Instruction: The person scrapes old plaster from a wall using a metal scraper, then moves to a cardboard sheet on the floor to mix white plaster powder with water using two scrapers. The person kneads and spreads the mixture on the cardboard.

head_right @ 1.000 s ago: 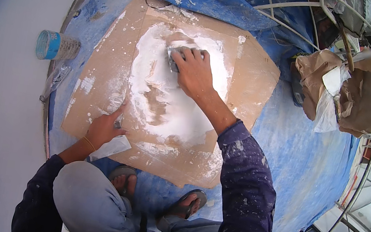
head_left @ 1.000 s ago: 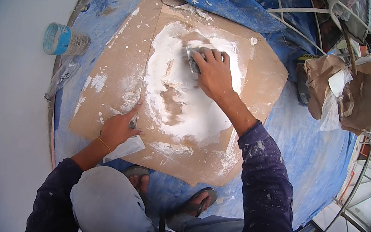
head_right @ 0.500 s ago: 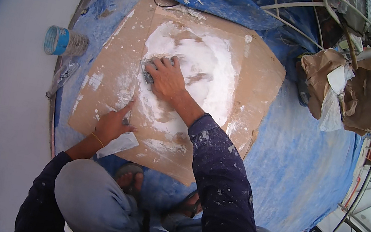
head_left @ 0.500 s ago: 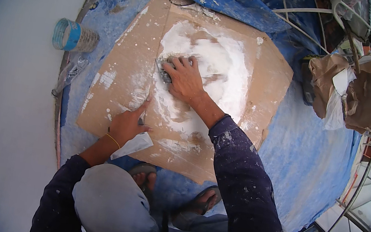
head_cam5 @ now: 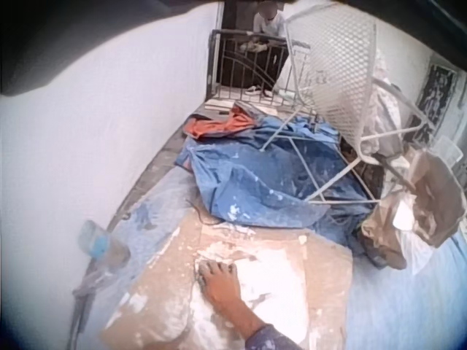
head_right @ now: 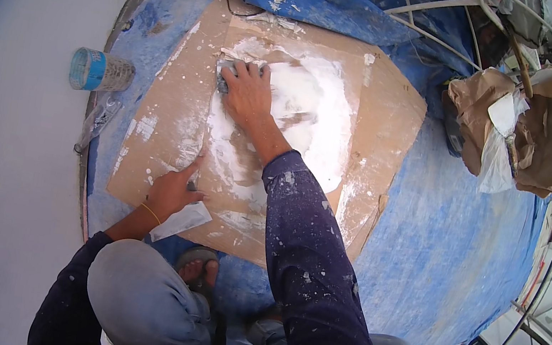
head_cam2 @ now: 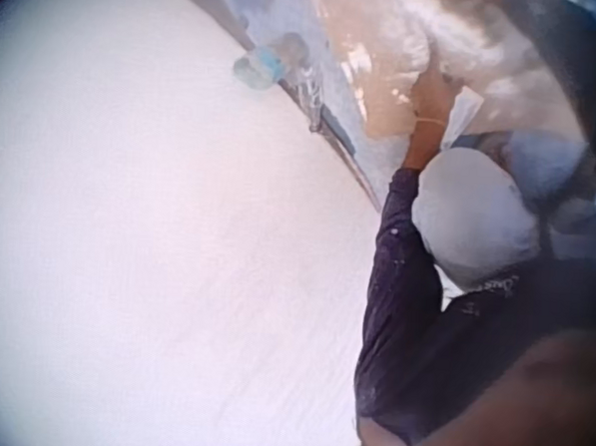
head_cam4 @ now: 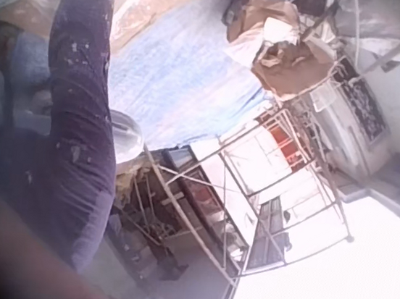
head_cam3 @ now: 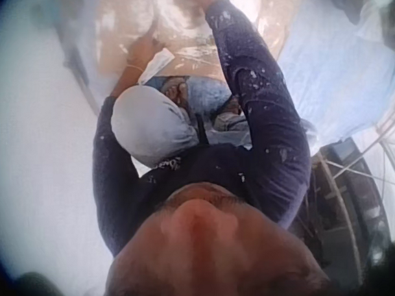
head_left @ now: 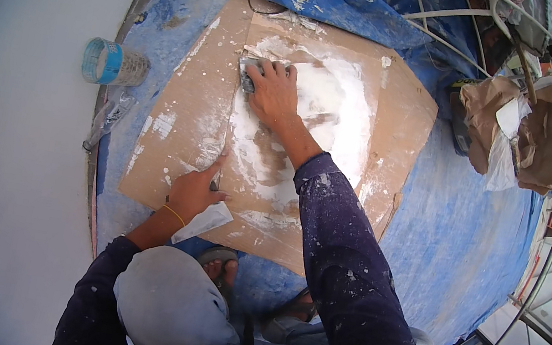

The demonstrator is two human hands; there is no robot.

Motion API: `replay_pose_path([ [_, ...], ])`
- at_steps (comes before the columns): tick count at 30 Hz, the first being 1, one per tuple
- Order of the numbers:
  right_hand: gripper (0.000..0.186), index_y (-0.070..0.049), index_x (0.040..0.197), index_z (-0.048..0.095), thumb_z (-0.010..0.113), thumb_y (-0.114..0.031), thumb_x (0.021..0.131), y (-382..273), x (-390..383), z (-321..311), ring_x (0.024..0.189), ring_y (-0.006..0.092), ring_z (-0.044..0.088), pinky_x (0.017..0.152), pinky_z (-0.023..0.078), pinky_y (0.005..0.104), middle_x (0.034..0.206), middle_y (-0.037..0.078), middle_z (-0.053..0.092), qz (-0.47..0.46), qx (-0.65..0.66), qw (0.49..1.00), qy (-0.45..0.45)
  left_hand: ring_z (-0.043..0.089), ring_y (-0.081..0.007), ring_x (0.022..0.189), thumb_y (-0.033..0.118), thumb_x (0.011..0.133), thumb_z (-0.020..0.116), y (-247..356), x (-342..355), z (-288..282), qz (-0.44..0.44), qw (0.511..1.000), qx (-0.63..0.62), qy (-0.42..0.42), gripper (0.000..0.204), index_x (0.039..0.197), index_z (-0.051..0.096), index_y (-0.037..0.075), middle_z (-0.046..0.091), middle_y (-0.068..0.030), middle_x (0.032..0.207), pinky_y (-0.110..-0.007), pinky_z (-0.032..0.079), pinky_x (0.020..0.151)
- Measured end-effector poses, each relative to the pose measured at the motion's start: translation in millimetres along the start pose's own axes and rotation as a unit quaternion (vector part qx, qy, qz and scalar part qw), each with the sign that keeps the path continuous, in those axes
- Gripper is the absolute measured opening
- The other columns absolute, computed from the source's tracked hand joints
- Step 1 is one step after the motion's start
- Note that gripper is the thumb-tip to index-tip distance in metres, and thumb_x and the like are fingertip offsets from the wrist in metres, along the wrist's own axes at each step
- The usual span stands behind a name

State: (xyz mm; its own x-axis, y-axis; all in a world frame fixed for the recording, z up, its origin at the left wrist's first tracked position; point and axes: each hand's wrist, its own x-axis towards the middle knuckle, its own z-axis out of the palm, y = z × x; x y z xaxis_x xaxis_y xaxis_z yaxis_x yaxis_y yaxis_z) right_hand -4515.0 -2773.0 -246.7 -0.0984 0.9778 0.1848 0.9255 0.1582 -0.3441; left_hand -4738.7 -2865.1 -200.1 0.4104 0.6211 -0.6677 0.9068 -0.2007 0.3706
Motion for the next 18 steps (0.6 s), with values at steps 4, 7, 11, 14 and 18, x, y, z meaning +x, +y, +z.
replay_pose_path([
  [4, 0.052, -0.017, 0.125, 0.056, 0.07, -0.019, 0.075, -7, -15, 2, 0.117, 0.0285, 0.051, 0.101, 0.034, 0.0512, 0.126, 0.009, 0.054, -0.038, -0.068, 0.995, -0.055, 0.068, -0.0437, 0.088, 0.045, 0.078, 0.079, -4, 4, -3, 0.001, 1.0, 0.0, -0.02, 0.102, 0.158, 0.016, 0.033, 0.069, -0.0258, 0.088, -0.049, 0.053, 0.078],
  [7, 0.047, -0.017, 0.122, 0.057, 0.069, -0.018, 0.076, 9, 20, 9, 0.116, 0.0286, 0.051, 0.099, 0.035, 0.0508, 0.121, 0.008, 0.056, -0.017, -0.042, 0.998, 0.05, 0.068, -0.0436, 0.087, 0.047, 0.078, 0.079, -6, 6, -3, -0.002, 1.0, 0.005, 0.002, 0.103, 0.158, 0.016, 0.034, 0.07, -0.0252, 0.089, -0.05, 0.053, 0.079],
  [11, 0.04, -0.015, 0.114, 0.057, 0.069, -0.017, 0.077, 35, 101, 20, 0.111, 0.0283, 0.052, 0.094, 0.036, 0.0482, 0.113, 0.008, 0.057, 0.031, -0.073, 0.995, 0.061, 0.069, -0.0424, 0.085, 0.048, 0.076, 0.079, -4, 9, -8, 0.014, 1.0, 0.002, 0.008, 0.104, 0.158, 0.017, 0.034, 0.07, -0.0234, 0.088, -0.049, 0.054, 0.076],
  [14, 0.039, -0.014, 0.116, 0.057, 0.066, -0.014, 0.079, 21, 78, 17, 0.111, 0.0292, 0.053, 0.094, 0.036, 0.0481, 0.115, 0.01, 0.057, 0.014, -0.079, 0.995, 0.054, 0.07, -0.0407, 0.083, 0.049, 0.075, 0.08, -5, 10, -14, 0.017, 1.0, 0.014, 0.014, 0.104, 0.158, 0.019, 0.034, 0.071, -0.0218, 0.086, -0.048, 0.055, 0.074],
  [18, 0.049, -0.014, 0.132, 0.054, 0.058, -0.011, 0.083, -15, -52, -6, 0.119, 0.0309, 0.052, 0.103, 0.033, 0.0543, 0.128, 0.013, 0.054, -0.033, -0.045, 0.998, -0.042, 0.069, -0.0435, 0.086, 0.047, 0.074, 0.081, -10, 14, -16, 0.006, 1.0, -0.011, -0.003, 0.105, 0.158, 0.018, 0.034, 0.07, -0.0254, 0.089, -0.05, 0.054, 0.077],
])
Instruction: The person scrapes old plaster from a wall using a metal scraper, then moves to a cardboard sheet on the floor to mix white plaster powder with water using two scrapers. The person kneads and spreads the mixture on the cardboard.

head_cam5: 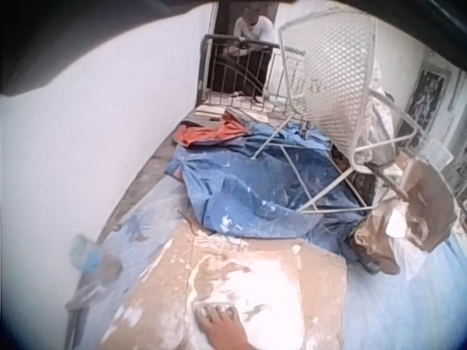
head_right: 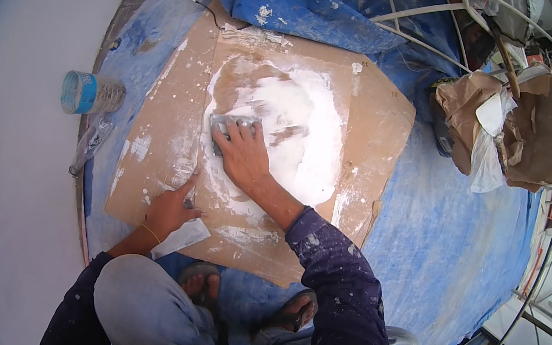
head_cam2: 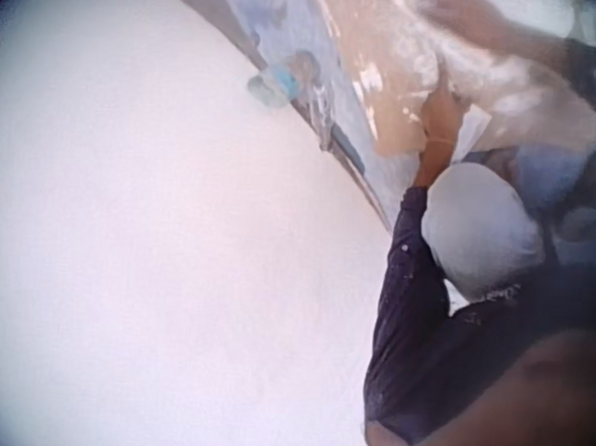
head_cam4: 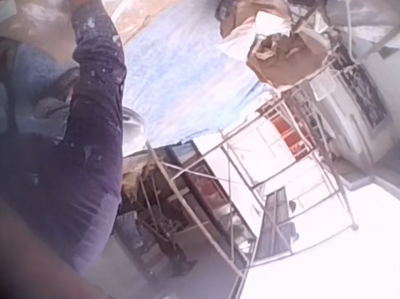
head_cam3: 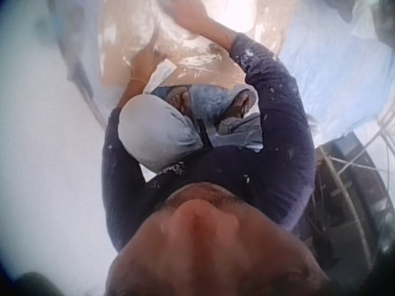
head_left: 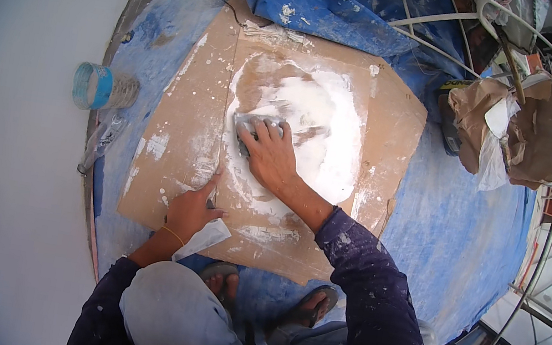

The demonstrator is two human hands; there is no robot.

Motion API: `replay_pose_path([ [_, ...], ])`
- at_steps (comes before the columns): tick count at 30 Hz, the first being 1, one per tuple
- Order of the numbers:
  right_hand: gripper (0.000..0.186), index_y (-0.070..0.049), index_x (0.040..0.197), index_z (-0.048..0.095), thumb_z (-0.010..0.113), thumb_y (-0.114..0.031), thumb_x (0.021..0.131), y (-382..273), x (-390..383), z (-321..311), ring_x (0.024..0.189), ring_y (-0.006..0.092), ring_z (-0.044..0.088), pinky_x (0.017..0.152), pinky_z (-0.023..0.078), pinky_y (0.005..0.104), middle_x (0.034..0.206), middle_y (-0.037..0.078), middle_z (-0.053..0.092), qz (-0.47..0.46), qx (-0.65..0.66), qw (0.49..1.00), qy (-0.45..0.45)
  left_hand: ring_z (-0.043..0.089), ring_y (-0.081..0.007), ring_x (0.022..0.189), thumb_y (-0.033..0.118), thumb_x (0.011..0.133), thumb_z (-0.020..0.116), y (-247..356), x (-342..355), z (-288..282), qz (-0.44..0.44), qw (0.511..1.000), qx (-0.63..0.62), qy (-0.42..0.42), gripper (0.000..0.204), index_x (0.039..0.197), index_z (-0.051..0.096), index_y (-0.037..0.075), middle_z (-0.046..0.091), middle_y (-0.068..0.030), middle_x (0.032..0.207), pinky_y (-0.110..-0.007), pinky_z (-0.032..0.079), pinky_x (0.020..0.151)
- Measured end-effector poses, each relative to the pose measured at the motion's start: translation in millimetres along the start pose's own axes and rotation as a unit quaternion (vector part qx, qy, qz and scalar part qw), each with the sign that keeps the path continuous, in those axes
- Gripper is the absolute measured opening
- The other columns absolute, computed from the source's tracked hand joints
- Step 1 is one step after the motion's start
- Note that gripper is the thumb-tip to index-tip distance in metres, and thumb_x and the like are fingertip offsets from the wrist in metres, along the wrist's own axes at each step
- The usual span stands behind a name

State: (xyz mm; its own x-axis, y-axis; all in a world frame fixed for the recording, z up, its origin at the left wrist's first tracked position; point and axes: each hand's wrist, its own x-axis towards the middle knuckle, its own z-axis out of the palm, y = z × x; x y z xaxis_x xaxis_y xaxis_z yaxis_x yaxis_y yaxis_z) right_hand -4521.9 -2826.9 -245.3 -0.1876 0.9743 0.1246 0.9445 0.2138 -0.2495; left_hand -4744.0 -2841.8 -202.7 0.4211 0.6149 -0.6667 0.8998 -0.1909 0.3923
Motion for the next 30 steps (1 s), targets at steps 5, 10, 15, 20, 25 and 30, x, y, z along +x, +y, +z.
replay_pose_path([
  [5, 0.059, -0.017, 0.138, 0.051, 0.063, -0.016, 0.081, 29, -47, -11, 0.126, 0.0314, 0.049, 0.106, 0.031, 0.0573, 0.135, 0.013, 0.052, 0.043, -0.006, 0.987, -0.154, 0.069, -0.0431, 0.084, 0.045, 0.074, 0.082, 2, 10, 12, 0.003, 1.0, 0.006, 0.018, 0.105, 0.157, 0.019, 0.034, 0.07, -0.0257, 0.087, -0.05, 0.054, 0.074],
  [10, 0.051, -0.015, 0.126, 0.055, 0.067, -0.013, 0.076, 153, 58, -9, 0.113, 0.0292, 0.052, 0.095, 0.036, 0.0493, 0.12, 0.009, 0.056, 0.148, -0.103, 0.98, 0.08, 0.069, -0.0421, 0.083, 0.045, 0.075, 0.081, 9, 15, 23, -0.011, 0.999, 0.033, 0.022, 0.101, 0.157, 0.022, 0.034, 0.07, -0.0239, 0.086, -0.05, 0.055, 0.072],
  [15, 0.054, -0.016, 0.131, 0.054, 0.064, -0.008, 0.079, 146, 11, -36, 0.114, 0.0298, 0.052, 0.096, 0.036, 0.0501, 0.127, 0.009, 0.055, 0.106, -0.105, 0.985, 0.085, 0.068, -0.0443, 0.082, 0.045, 0.072, 0.083, 8, 9, 24, -0.006, 0.999, 0.012, 0.031, 0.105, 0.157, 0.022, 0.035, 0.069, -0.0262, 0.082, -0.05, 0.054, 0.073],
  [20, 0.062, -0.017, 0.144, 0.047, 0.06, -0.012, 0.083, 57, -130, -46, 0.123, 0.0272, 0.051, 0.106, 0.033, 0.0516, 0.134, 0.01, 0.054, -0.024, -0.004, 0.984, -0.178, 0.069, -0.0426, 0.079, 0.045, 0.076, 0.08, 5, 10, 24, 0.013, 0.999, 0.016, 0.026, 0.102, 0.157, 0.02, 0.034, 0.069, -0.024, 0.079, -0.05, 0.054, 0.07],
  [25, 0.065, -0.011, 0.132, 0.05, 0.07, -0.018, 0.07, 124, -76, -15, 0.115, 0.027, 0.051, 0.101, 0.034, 0.0487, 0.124, 0.008, 0.055, 0.035, -0.026, 0.997, 0.056, 0.069, -0.0426, 0.08, 0.047, 0.076, 0.08, 18, 19, 30, 0.009, 0.999, 0.021, 0.023, 0.103, 0.158, 0.018, 0.035, 0.069, -0.0245, 0.08, -0.05, 0.055, 0.07],
  [30, 0.04, -0.01, 0.116, 0.054, 0.065, -0.017, 0.078, 202, 37, -35, 0.113, 0.0294, 0.053, 0.096, 0.037, 0.0498, 0.119, 0.009, 0.056, 0.14, -0.089, 0.984, 0.063, 0.069, -0.0431, 0.081, 0.047, 0.075, 0.081, 37, 9, 32, -0.003, 0.999, 0.03, 0.016, 0.104, 0.158, 0.019, 0.033, 0.069, -0.0251, 0.08, -0.05, 0.055, 0.072],
])
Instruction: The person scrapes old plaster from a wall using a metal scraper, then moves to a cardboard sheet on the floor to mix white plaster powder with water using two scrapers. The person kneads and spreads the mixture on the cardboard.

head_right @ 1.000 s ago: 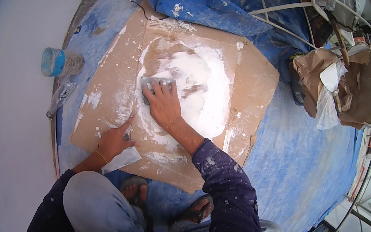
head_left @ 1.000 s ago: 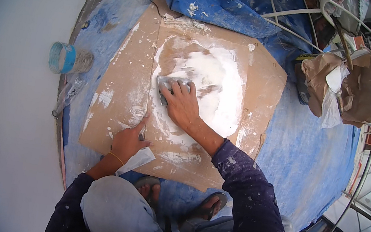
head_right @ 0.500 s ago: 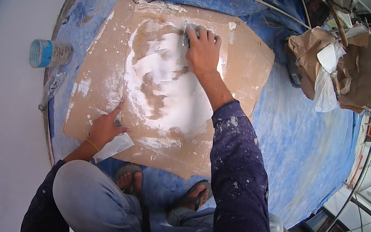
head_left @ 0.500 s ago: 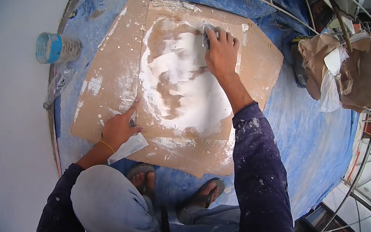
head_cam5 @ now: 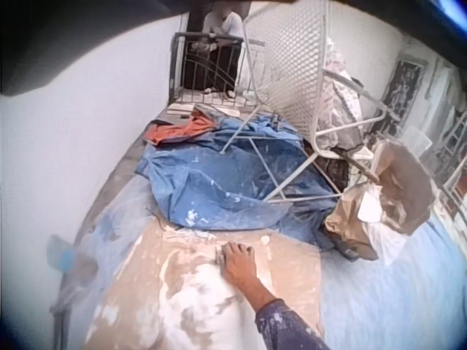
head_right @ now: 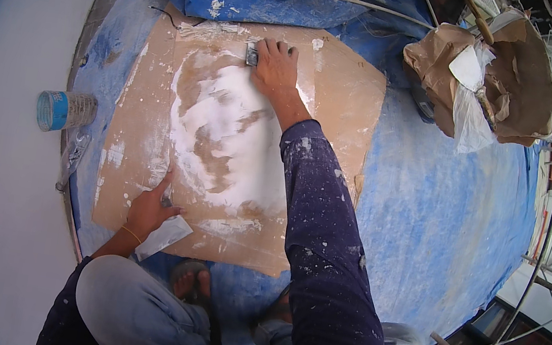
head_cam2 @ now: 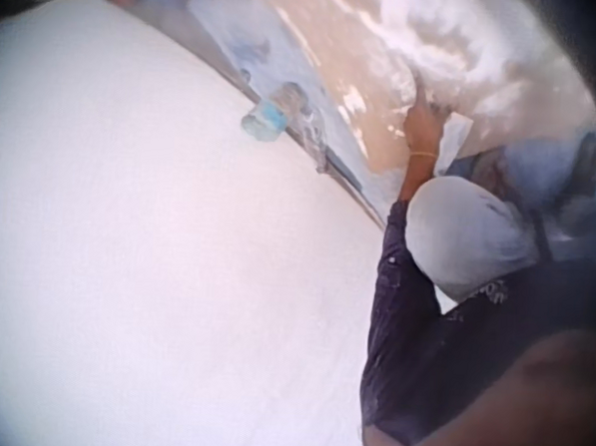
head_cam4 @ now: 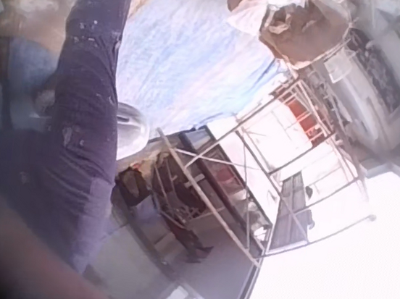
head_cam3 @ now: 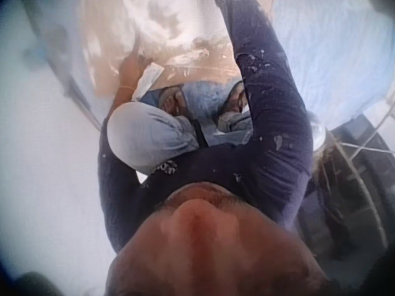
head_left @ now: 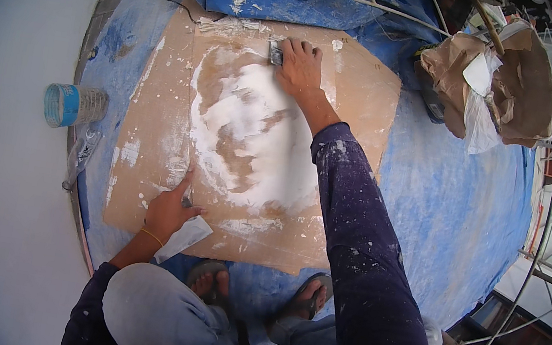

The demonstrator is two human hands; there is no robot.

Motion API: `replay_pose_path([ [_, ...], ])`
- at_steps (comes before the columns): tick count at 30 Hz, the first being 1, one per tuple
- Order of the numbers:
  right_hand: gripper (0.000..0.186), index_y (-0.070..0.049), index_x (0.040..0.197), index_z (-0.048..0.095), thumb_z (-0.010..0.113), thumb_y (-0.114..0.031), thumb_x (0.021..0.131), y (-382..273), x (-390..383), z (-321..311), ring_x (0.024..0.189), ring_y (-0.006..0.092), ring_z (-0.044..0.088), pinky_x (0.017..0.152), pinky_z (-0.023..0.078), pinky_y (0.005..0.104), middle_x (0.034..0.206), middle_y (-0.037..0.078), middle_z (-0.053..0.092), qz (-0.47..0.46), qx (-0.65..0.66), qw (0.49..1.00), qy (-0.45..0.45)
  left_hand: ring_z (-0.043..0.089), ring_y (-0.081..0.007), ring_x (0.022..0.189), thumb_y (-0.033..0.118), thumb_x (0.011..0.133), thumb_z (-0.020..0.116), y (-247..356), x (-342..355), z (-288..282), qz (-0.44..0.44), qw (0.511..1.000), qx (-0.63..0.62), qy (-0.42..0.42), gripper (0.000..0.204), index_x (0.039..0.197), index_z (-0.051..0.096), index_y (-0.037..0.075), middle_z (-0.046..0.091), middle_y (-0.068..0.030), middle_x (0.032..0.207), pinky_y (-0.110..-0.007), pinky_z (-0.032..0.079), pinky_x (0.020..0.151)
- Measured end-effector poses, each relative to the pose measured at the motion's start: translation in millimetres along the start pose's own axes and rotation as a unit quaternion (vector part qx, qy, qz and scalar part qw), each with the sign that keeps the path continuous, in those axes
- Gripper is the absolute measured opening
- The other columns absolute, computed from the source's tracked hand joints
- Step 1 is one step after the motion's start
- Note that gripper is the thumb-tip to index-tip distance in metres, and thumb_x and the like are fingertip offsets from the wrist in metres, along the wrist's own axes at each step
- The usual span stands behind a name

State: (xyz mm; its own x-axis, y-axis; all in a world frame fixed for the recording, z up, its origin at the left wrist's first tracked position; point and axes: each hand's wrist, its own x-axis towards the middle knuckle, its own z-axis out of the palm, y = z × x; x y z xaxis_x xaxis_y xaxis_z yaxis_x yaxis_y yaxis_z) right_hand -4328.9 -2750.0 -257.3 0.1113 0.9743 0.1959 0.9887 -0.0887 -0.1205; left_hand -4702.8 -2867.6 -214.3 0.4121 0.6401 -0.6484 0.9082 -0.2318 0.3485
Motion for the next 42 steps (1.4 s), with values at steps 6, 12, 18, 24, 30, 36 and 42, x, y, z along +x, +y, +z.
replay_pose_path([
  [6, 0.036, -0.008, 0.119, 0.061, 0.062, -0.01, 0.083, 1, -8, -59, 0.11, 0.0305, 0.057, 0.095, 0.041, 0.0471, 0.116, 0.008, 0.062, 0.025, 0.064, 0.994, 0.08, 0.069, -0.0433, 0.081, 0.042, 0.075, 0.082, 9, -27, -7, 0.016, 1.0, -0.021, 0.01, 0.106, 0.158, 0.018, 0.031, 0.069, -0.0261, 0.083, -0.049, 0.054, 0.072],
  [12, 0.039, -0.002, 0.134, 0.053, 0.055, -0.024, 0.102, -43, -122, -123, 0.111, 0.0231, 0.062, 0.097, 0.047, 0.0354, 0.123, 0.009, 0.063, 0.363, 0.629, 0.684, 0.077, 0.069, -0.0239, 0.083, 0.022, 0.075, 0.084, -23, -45, -37, 0.035, 0.965, -0.26, -0.005, 0.108, 0.159, 0.017, 0.015, 0.07, -0.0139, 0.091, -0.034, 0.053, 0.072],
  [18, 0.05, -0.008, 0.147, 0.036, 0.042, -0.037, 0.107, -190, -195, -116, 0.124, 0.0188, 0.054, 0.104, 0.045, 0.036, 0.141, 0.007, 0.05, 0.395, 0.793, 0.464, 0.018, 0.063, -0.0152, 0.089, 0.016, 0.093, 0.07, -74, -86, -44, -0.087, 0.688, -0.711, 0.117, 0.045, 0.126, 0.05, -0.007, 0.065, -0.009, 0.101, -0.028, 0.053, 0.078],
  [24, 0.061, -0.001, 0.152, 0.028, 0.027, -0.043, 0.108, -342, -250, -104, 0.137, 0.0299, 0.04, 0.114, 0.03, 0.0386, 0.149, 0.019, 0.038, 0.272, 0.702, 0.654, 0.07, 0.063, -0.0187, 0.094, 0.02, 0.098, 0.064, -85, -117, -12, -0.089, 0.565, -0.76, 0.307, 0.037, 0.119, 0.051, -0.006, 0.064, -0.0143, 0.109, -0.034, 0.053, 0.084],
  [30, 0.055, 0.001, 0.151, 0.029, 0.032, -0.033, 0.108, -383, -281, -114, 0.141, 0.0366, 0.036, 0.118, 0.025, 0.0406, 0.15, 0.024, 0.036, 0.129, 0.607, 0.784, -0.029, 0.063, -0.0192, 0.097, 0.019, 0.1, 0.06, -95, -141, -3, -0.119, 0.615, -0.722, 0.295, 0.031, 0.116, 0.05, -0.005, 0.064, -0.0141, 0.107, -0.034, 0.054, 0.08],
  [36, 0.058, 0.002, 0.151, 0.029, 0.028, -0.038, 0.109, -373, -299, -129, 0.143, 0.0358, 0.034, 0.118, 0.024, 0.0391, 0.15, 0.026, 0.037, 0.095, 0.561, 0.81, -0.141, 0.065, -0.0229, 0.096, 0.023, 0.098, 0.062, -93, -153, 7, -0.141, 0.573, -0.711, 0.383, 0.038, 0.12, 0.051, -0.006, 0.064, -0.0155, 0.107, -0.036, 0.054, 0.077],
  [42, 0.053, -0.001, 0.149, 0.035, 0.035, -0.035, 0.108, -361, -302, -136, 0.137, 0.0359, 0.042, 0.115, 0.029, 0.0385, 0.144, 0.026, 0.045, 0.145, 0.565, 0.792, -0.179, 0.064, -0.0187, 0.097, 0.022, 0.099, 0.06, -78, -154, 2, -0.126, 0.552, -0.769, 0.298, 0.03, 0.115, 0.054, -0.003, 0.064, -0.0121, 0.103, -0.034, 0.053, 0.08],
])
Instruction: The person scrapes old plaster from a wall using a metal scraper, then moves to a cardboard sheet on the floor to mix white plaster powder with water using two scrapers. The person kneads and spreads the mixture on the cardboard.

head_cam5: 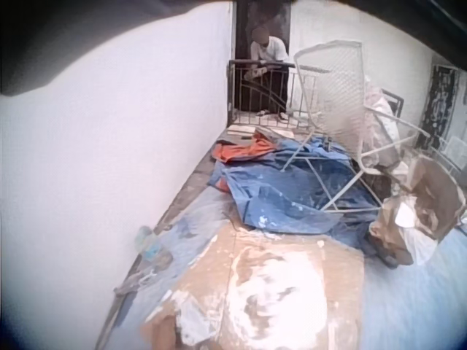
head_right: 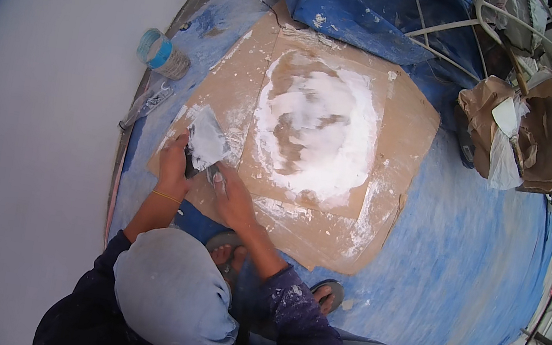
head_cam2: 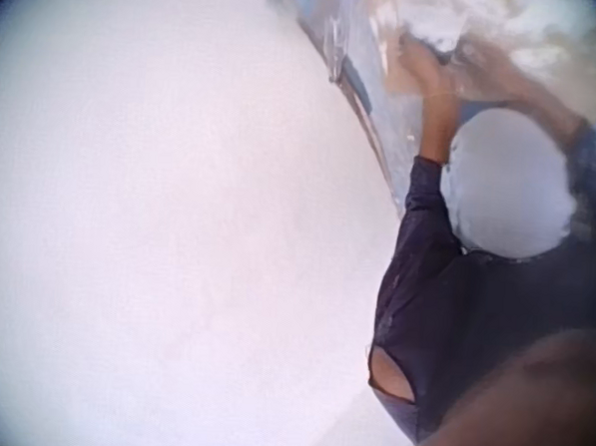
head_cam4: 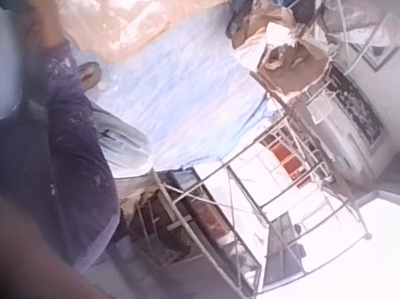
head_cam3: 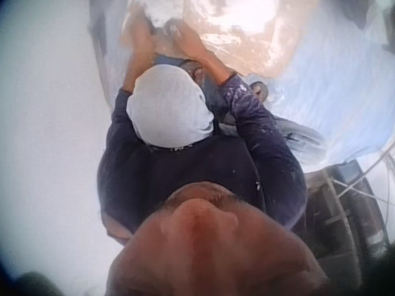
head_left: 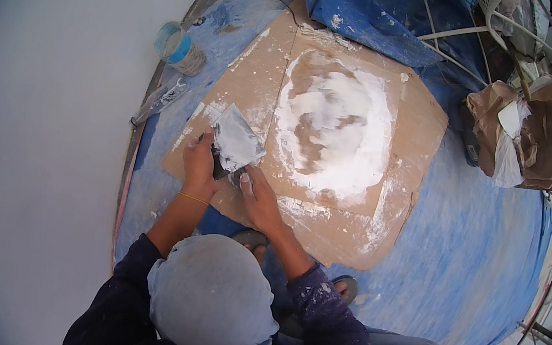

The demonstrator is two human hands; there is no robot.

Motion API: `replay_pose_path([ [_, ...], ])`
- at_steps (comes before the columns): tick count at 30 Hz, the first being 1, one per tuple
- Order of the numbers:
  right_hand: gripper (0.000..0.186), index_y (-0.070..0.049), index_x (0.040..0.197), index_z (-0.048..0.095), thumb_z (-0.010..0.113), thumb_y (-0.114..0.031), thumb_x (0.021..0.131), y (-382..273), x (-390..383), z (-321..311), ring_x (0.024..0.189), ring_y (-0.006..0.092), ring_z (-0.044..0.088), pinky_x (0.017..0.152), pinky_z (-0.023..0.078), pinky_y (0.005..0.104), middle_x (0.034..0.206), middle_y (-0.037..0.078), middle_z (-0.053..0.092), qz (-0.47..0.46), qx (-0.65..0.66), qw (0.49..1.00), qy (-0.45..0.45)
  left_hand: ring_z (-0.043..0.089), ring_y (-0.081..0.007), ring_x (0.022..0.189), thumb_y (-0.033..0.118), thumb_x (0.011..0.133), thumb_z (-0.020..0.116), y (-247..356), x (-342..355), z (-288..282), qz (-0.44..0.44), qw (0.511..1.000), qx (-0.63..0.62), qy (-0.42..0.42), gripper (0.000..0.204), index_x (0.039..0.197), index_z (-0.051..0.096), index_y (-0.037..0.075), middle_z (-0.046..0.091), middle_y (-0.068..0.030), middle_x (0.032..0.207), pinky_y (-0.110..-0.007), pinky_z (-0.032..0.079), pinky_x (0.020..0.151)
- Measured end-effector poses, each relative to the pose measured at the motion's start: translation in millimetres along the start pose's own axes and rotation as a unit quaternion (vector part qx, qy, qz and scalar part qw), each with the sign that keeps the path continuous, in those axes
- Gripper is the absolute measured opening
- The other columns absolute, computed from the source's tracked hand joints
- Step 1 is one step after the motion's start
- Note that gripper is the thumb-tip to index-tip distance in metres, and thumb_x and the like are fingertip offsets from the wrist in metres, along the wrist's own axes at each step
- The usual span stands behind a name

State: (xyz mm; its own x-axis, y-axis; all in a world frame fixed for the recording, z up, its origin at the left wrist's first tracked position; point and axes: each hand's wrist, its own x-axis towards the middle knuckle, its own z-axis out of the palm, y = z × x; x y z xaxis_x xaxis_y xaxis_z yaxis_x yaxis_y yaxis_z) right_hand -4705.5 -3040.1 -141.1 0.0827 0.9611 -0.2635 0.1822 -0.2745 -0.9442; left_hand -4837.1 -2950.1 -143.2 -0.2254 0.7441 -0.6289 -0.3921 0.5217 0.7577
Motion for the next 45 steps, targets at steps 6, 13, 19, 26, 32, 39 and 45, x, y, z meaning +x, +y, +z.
replay_pose_path([
  [6, 0.046, -0.003, 0.145, 0.039, 0.04, -0.031, 0.108, 23, 15, -78, 0.127, 0.0213, 0.053, 0.108, 0.043, 0.035, 0.14, 0.011, 0.052, 0.107, 0.505, 0.85, 0.109, 0.061, -0.0114, 0.083, 0.019, 0.099, 0.058, 18, -26, 3, -0.03, 0.976, 0.067, -0.205, 0.011, 0.101, 0.055, 0.009, 0.062, -0.0012, 0.094, -0.027, 0.05, 0.074],
  [13, 0.05, -0.006, 0.144, 0.04, 0.035, -0.04, 0.108, 30, 17, -105, 0.121, 0.0216, 0.059, 0.106, 0.047, 0.0389, 0.138, 0.011, 0.055, 0.199, 0.521, 0.83, 0.003, 0.054, -0.0044, 0.084, 0.022, 0.099, 0.062, -33, -50, 43, -0.039, 0.918, 0.189, -0.345, 0.018, 0.108, 0.061, 0.006, 0.062, 0.0024, 0.095, -0.023, 0.043, 0.076],
  [19, 0.067, -0.01, 0.155, 0.023, 0.051, -0.041, 0.102, 27, -18, -98, 0.121, 0.0326, 0.054, 0.102, 0.044, 0.0393, 0.136, 0.02, 0.05, 0.158, 0.229, 0.954, 0.107, 0.038, -0.0038, 0.067, 0.021, 0.097, 0.066, -62, -54, 74, 0.171, 0.936, 0.234, -0.201, 0.027, 0.078, 0.061, 0.004, 0.049, 0.0049, 0.071, -0.024, 0.03, 0.057],
  [26, 0.091, -0.004, 0.158, 0.0, 0.061, -0.035, 0.098, 55, -33, -95, 0.15, 0.0324, 0.019, 0.119, 0.022, 0.0376, 0.162, 0.025, 0.013, 0.047, 0.113, 0.992, 0.028, 0.04, -0.0052, 0.062, 0.017, 0.095, 0.066, -78, -86, 102, 0.195, 0.903, 0.287, -0.252, 0.025, 0.079, 0.057, 0.001, 0.05, 0.0027, 0.065, -0.026, 0.033, 0.054],
  [32, 0.103, -0.002, 0.157, -0.01, 0.066, -0.033, 0.094, 60, -46, -126, 0.145, 0.0312, 0.029, 0.116, 0.026, 0.0338, 0.16, 0.027, 0.02, 0.073, 0.166, 0.978, -0.101, 0.048, -0.0119, 0.058, 0.018, 0.095, 0.061, -72, -89, 110, 0.2, 0.836, 0.435, -0.27, 0.022, 0.086, 0.055, -0.001, 0.055, -0.0087, 0.064, -0.03, 0.04, 0.054],
  [39, 0.079, -0.002, 0.157, 0.017, 0.059, -0.023, 0.095, 58, -36, -135, 0.13, 0.0322, 0.048, 0.111, 0.035, 0.0333, 0.143, 0.027, 0.048, 0.173, 0.075, 0.977, -0.099, 0.062, -0.0173, 0.053, 0.022, 0.1, 0.055, -62, -76, 107, 0.053, 0.869, 0.4, -0.286, 0.023, 0.09, 0.056, 0.0, 0.062, -0.0116, 0.065, -0.034, 0.048, 0.048],
  [45, 0.048, 0.002, 0.132, 0.054, 0.06, -0.013, 0.087, 31, -36, -196, 0.108, 0.0389, 0.064, 0.091, 0.051, 0.0425, 0.126, 0.02, 0.063, 0.143, -0.22, 0.965, 0.013, 0.068, -0.02, 0.072, 0.027, 0.101, 0.055, -95, -49, 101, -0.145, 0.923, 0.21, -0.287, 0.024, 0.095, 0.056, 0.004, 0.067, -0.013, 0.085, -0.032, 0.056, 0.064],
])
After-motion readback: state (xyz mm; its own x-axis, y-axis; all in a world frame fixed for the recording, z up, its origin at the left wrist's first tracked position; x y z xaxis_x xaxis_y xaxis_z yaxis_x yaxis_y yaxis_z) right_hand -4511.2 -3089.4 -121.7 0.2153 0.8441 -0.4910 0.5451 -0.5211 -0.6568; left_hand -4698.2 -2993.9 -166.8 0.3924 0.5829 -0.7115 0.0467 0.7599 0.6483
